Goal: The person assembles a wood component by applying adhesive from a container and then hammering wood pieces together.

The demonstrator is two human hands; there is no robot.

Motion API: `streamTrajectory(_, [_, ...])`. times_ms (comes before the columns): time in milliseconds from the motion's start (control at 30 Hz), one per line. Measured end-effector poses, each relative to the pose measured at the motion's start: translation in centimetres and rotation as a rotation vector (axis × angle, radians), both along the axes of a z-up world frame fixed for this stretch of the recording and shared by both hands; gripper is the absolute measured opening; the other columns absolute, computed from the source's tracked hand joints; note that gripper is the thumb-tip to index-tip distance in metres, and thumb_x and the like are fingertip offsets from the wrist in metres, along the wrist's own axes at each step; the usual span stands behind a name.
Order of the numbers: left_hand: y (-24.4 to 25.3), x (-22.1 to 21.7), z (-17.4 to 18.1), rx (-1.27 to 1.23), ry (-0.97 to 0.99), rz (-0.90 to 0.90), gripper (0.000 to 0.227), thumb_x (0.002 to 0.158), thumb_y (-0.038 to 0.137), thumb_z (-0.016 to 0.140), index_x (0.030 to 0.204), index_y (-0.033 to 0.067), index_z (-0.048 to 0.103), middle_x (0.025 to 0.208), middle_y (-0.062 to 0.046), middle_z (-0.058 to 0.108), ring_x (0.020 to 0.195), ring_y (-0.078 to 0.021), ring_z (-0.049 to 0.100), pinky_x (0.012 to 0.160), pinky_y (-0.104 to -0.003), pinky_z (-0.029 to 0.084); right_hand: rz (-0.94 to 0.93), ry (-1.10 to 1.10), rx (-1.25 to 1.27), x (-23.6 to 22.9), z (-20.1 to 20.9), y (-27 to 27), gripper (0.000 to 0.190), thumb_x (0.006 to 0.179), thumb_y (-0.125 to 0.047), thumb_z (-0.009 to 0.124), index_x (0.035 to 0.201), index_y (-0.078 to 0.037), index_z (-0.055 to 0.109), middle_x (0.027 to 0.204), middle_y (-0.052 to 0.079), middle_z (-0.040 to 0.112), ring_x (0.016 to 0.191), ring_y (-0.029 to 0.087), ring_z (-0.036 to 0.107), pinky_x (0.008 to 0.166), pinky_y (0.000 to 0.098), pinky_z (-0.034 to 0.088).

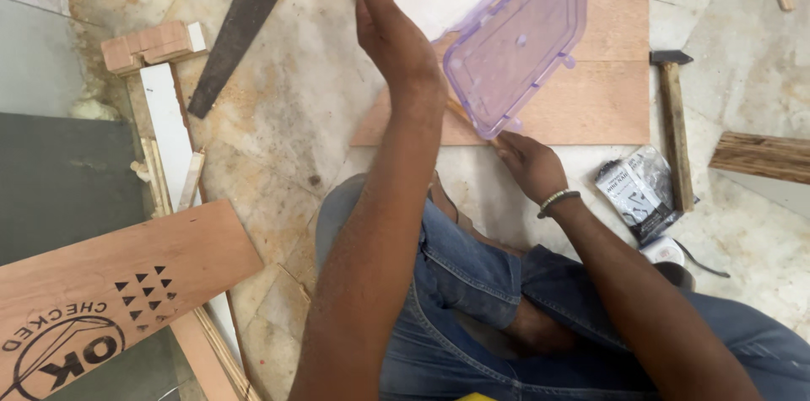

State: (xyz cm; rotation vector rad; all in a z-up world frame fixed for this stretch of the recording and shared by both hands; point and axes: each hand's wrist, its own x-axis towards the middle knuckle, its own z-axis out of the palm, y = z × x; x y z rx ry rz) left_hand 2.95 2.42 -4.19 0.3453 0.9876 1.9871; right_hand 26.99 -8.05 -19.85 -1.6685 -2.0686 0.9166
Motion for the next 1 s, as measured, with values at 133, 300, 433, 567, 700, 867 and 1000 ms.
streamTrajectory(133, [0.1,0.2,-0.2,0.07,-0.001,-0.004,0.063,0.101,0.042,0.055,0.139,-0.0094,0.053,0.135,-0.022,0.059,0.127,-0.0337,0.057,0.109,-0.047,0.045,0.001,-0.054,0.041,0.6,1.2,-0.3,0.039,0.096,-0.032,0.068,0.13,-0.013,0.069,0.12,0.014,0.074,0.1,0.032,0.072,0.087,0.0399,0.056])
streamTrajectory(300, [-0.4,0.0,0.2,-0.094,0.102,0.008,0.063,0.099,0.044,0.053,0.139,-0.0047,0.052,0.139,-0.015,0.056,0.13,-0.0235,0.052,0.108,-0.037,0.041,-0.024,-0.171,-0.151,2.2,3.3,-0.6,0.041,0.093,-0.035,0.068,0.13,-0.018,0.07,0.111,0.011,0.077,0.093,0.027,0.074,0.085,0.0383,0.058])
streamTrajectory(433, [-0.7,-0.3,0.5,-0.024,0.048,-0.012,0.064,0.099,0.043,0.054,0.135,-0.0086,0.054,0.135,-0.02,0.059,0.126,-0.0291,0.057,0.105,-0.041,0.048,-0.083,-0.126,-0.276,3.3,3.8,-0.9,0.041,0.094,-0.038,0.065,0.129,-0.016,0.069,0.106,0.013,0.077,0.096,0.026,0.075,0.084,0.0369,0.058])
streamTrajectory(567, [-0.6,-0.7,0.7,0.004,0.017,-0.021,0.063,0.098,0.043,0.054,0.135,-0.0076,0.054,0.135,-0.019,0.059,0.125,-0.0302,0.057,0.105,-0.042,0.047,0.023,-0.182,-0.274,4.3,2.6,-0.7,0.038,0.1,-0.039,0.056,0.125,-0.016,0.073,0.105,0.015,0.077,0.091,0.029,0.074,0.086,0.0385,0.056])
streamTrajectory(700, [-1.0,-0.7,0.7,-0.007,0.041,-0.025,0.062,0.099,0.044,0.053,0.134,-0.0068,0.054,0.135,-0.017,0.057,0.127,-0.0265,0.054,0.107,-0.04,0.045,-0.139,-0.022,-0.44,5.0,1.3,-0.7,0.042,0.107,-0.039,0.045,0.114,-0.009,0.074,0.088,0.014,0.074,0.078,0.024,0.069,0.077,0.0396,0.057])
streamTrajectory(867, [-0.9,-0.5,0.7,-0.002,0.041,-0.015,0.061,0.099,0.044,0.053,0.132,-0.0078,0.055,0.132,-0.018,0.059,0.123,-0.0282,0.057,0.104,-0.041,0.047,-0.274,-0.033,-0.429,6.0,-0.6,-0.4,0.04,0.105,-0.036,0.047,0.111,-0.006,0.072,0.077,0.011,0.07,0.067,0.019,0.067,0.07,0.0356,0.055])
streamTrajectory(1000, [-0.8,0.1,0.6,-0.041,0.158,0.043,0.048,0.101,0.038,0.055,0.119,-0.006,0.061,0.115,-0.014,0.064,0.107,-0.0238,0.061,0.094,-0.038,0.051,-0.537,0.336,-0.189,9.6,1.1,2.5,0.035,0.106,-0.028,0.045,0.104,-0.005,0.072,0.076,0.005,0.063,0.054,0.013,0.055,0.044,0.0317,0.043])
